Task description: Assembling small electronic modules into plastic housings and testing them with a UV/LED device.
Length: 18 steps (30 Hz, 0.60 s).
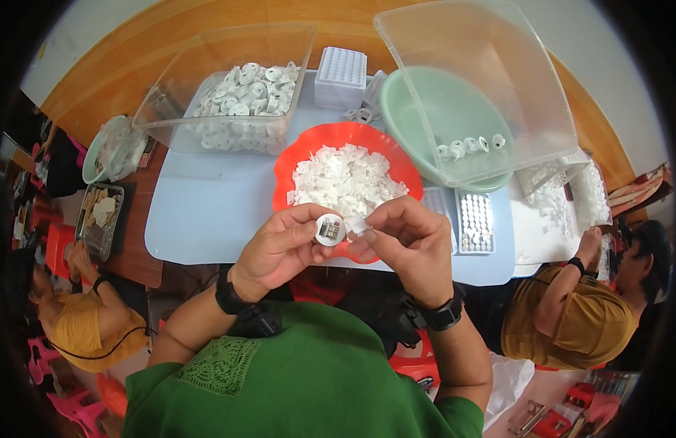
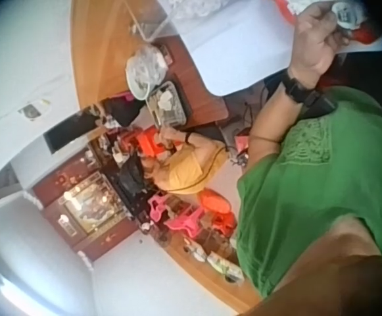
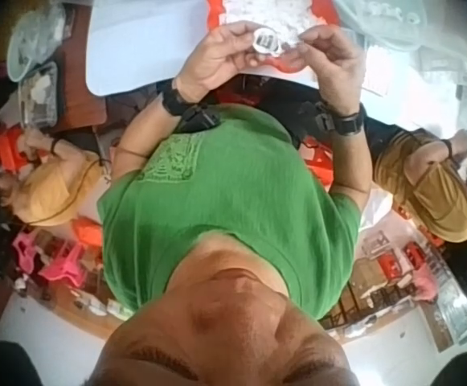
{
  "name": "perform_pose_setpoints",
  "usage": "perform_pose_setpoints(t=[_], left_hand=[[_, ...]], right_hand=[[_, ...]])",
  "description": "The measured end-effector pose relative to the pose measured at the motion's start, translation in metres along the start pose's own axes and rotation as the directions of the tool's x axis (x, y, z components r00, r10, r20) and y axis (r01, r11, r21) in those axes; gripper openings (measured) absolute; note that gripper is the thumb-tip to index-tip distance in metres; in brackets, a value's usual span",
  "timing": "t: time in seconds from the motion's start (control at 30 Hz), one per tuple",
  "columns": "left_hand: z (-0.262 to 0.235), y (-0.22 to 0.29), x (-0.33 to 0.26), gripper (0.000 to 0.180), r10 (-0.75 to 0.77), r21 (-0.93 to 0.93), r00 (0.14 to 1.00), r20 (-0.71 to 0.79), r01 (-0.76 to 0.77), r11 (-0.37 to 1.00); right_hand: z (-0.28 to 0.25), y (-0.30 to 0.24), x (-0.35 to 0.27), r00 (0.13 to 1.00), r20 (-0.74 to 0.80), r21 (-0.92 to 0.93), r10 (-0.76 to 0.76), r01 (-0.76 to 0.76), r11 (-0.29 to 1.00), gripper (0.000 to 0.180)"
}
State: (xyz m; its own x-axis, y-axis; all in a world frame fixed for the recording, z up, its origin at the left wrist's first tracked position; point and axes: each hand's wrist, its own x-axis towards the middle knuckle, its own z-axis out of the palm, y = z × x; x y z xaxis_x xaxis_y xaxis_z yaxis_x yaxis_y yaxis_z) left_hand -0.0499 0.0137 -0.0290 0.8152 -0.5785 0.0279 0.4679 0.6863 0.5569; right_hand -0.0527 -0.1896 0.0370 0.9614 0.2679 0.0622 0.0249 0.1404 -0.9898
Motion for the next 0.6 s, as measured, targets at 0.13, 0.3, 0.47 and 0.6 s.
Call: perform_pose_setpoints(t=[0.13, 0.3, 0.47, 0.6], left_hand=[[-0.001, -0.002, 0.0, 0.028, -0.006, -0.004, 1.0, -0.01, 0.006, 1.0], [-0.004, -0.003, 0.0, 0.028, 0.021, 0.006, 1.0, 0.015, -0.021, 1.0], [-0.003, -0.002, -0.003, 0.028, 0.022, 0.005, 1.0, 0.016, -0.022, 1.0], [-0.002, -0.003, -0.003, 0.028, 0.0, 0.013, 1.0, -0.027, 0.001, 1.0]], right_hand=[[-0.002, -0.002, 0.001, 0.999, -0.019, -0.072, -0.027, 0.026, 0.997, 0.015], [0.016, -0.01, 0.001, 0.988, -0.037, -0.338, -0.15, 0.129, 0.932, 0.013], [0.007, -0.009, 0.008, 0.964, 0.14, -0.48, -0.227, 0.267, 0.836, 0.009], [0.008, -0.015, 0.009, 0.968, 0.218, -0.51, -0.125, 0.222, 0.831, 0.008]])
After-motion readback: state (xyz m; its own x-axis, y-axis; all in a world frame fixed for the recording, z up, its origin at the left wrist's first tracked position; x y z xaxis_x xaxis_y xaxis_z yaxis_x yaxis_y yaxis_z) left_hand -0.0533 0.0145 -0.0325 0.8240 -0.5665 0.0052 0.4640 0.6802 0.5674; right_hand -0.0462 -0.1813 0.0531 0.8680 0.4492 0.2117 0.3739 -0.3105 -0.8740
